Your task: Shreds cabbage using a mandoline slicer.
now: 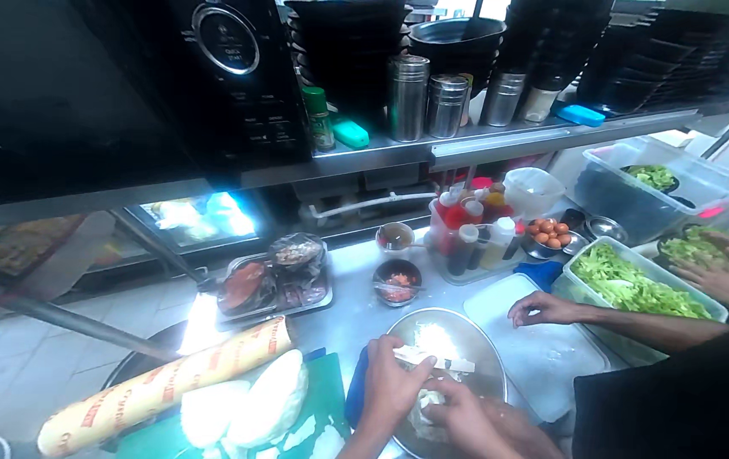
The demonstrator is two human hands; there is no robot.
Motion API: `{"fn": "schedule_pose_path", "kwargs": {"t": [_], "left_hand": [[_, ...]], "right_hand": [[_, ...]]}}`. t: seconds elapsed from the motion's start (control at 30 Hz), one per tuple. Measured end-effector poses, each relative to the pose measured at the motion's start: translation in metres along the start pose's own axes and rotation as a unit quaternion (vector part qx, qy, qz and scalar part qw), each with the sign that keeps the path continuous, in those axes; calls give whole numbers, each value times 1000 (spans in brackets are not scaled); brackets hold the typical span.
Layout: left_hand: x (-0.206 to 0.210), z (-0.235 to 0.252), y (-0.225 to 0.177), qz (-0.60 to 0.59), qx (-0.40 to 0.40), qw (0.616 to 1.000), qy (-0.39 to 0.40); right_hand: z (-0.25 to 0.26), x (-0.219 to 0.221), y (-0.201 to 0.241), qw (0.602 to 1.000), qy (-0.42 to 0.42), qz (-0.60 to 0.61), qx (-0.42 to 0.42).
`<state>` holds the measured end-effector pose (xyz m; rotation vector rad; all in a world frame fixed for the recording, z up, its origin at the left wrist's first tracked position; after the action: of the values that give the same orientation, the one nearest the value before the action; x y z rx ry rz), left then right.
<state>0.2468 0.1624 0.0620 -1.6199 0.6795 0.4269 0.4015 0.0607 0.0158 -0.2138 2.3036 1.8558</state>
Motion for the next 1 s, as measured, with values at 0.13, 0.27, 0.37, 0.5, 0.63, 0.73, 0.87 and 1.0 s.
{"fn": "schedule_pose_path", "kwargs": {"t": [0.13,0.27,0.37,0.5,0.63,0.73,0.87,1.0], "left_hand": [[-1,-3,2,3,3,1000,-1],[0,-4,5,5,9,1000,-6],[1,-4,7,1,15,1000,-9],[1,-8,7,-18,29,999,-19],[3,-7,9,-8,28,999,-22],[2,-4,9,-5,19,1000,-15],[0,-1,12,-7,20,1000,-7],[-4,-4,23,-13,50,999,-5]], "right_hand": [[2,-45,98,996,1,-55,70],[-7,-13,13,999,4,-24,-21],[-11,0,2,1000,-2,-1,19],[-5,2,-5,1000,5,-18,-2],[-11,3,-9,1000,6,-16,-1],[-24,-8,-12,997,15,-71,-2],[-41,-41,1,995,36,-69,-65],[-47,-80,-14,996,20,79,-25]]}}
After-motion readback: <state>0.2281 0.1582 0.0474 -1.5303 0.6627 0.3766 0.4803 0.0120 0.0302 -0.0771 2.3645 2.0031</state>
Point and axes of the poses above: each hand's wrist, its own z-axis towards the middle knuckle, its own x-axis out of the palm, y = z × x, the point moved 3 cm from there along z, towards the middle knuckle, and after that the axes turned 2 degrees about -x, right-handed, at the moved point
